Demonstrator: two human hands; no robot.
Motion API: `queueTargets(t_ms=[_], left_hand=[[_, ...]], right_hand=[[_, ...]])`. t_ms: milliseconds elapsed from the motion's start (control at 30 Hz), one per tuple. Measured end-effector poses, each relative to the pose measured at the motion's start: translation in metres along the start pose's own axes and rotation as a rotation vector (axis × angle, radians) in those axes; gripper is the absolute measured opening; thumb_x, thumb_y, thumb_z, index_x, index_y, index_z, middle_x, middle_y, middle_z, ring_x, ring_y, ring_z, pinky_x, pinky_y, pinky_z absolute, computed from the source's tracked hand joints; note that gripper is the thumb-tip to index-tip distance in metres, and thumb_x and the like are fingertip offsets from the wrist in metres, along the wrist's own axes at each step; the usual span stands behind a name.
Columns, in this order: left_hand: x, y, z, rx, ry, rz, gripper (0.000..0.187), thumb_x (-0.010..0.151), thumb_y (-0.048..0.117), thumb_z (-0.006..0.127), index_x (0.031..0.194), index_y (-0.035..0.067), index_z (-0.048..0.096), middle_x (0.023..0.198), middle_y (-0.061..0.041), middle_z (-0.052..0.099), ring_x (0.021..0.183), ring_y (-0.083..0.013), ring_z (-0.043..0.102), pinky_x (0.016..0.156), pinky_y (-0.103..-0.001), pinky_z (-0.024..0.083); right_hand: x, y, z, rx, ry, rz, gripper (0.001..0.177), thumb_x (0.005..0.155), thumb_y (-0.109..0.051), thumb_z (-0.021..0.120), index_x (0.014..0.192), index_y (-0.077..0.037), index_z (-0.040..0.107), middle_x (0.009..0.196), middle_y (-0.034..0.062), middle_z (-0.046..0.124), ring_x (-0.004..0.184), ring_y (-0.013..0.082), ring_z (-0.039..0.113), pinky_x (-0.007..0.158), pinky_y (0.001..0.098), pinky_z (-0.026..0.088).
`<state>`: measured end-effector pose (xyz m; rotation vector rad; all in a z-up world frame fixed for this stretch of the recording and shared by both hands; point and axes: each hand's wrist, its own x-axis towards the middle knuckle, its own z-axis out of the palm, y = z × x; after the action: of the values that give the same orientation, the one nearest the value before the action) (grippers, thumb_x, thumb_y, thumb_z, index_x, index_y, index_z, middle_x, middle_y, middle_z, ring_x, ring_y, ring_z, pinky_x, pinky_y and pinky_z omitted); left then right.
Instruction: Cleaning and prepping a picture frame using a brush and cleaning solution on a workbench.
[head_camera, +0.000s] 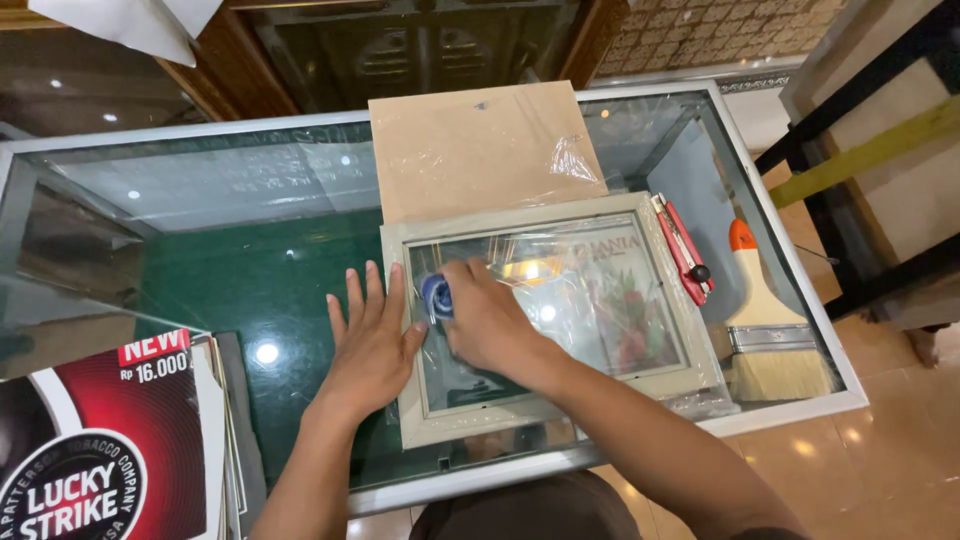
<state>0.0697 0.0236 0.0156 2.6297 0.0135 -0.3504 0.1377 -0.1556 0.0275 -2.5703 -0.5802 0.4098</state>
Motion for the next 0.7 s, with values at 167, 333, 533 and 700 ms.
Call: queueTargets(t_ms=[167, 333, 533, 700], left_hand=[[-0.001, 0.002, -0.005, -0.209, 0.140, 0.003, 0.079, 0.108, 0.042, 0.041, 0.167, 0.004, 0.004, 0.171, -0.026, 0.011, 0.158, -0.0454, 0.002, 0.122, -0.064, -0.005], [0.001, 0.005, 0.000, -0.121, 0.156, 0.032, 0.070, 0.110, 0.040, 0.037, 0.166, 0.003, 0.015, 0.169, -0.028, 0.015, 0.156, -0.0489, 0.004, 0.120, -0.069, -0.002], [0.000, 0.006, -0.001, -0.069, 0.144, 0.031, 0.069, 0.108, 0.038, 0.040, 0.164, 0.002, 0.021, 0.168, -0.025, 0.023, 0.156, -0.0499, 0.006, 0.120, -0.072, -0.001], [-0.001, 0.004, 0.000, -0.106, 0.146, 0.045, 0.066, 0.109, 0.035, 0.039, 0.164, 0.002, 0.024, 0.168, -0.024, 0.024, 0.156, -0.0500, 0.005, 0.119, -0.071, -0.002]], right_hand=[[-0.015, 0.063, -0.037, 0.387, 0.302, 0.052, 0.041, 0.086, -0.021, 0.070, 0.126, -0.013, 0.064, 0.111, 0.0191, 0.069, 0.110, 0.0462, 0.066, 0.096, 0.0537, 0.051], [-0.034, 0.164, -0.098, -0.081, 0.417, 0.318, 0.039, 0.084, -0.014, 0.066, 0.123, -0.007, 0.062, 0.111, 0.0255, 0.065, 0.106, 0.0503, 0.065, 0.093, 0.0577, 0.052], [-0.007, 0.125, -0.069, -0.166, 0.262, 0.367, 0.047, 0.078, -0.011, 0.070, 0.122, 0.000, 0.055, 0.122, 0.0261, 0.056, 0.102, 0.0544, 0.067, 0.088, 0.0625, 0.056], [0.021, 0.014, -0.035, -0.036, 0.101, 0.199, 0.047, 0.080, -0.006, 0.064, 0.124, 0.005, 0.052, 0.129, 0.0297, 0.051, 0.097, 0.0630, 0.065, 0.086, 0.0663, 0.057]])
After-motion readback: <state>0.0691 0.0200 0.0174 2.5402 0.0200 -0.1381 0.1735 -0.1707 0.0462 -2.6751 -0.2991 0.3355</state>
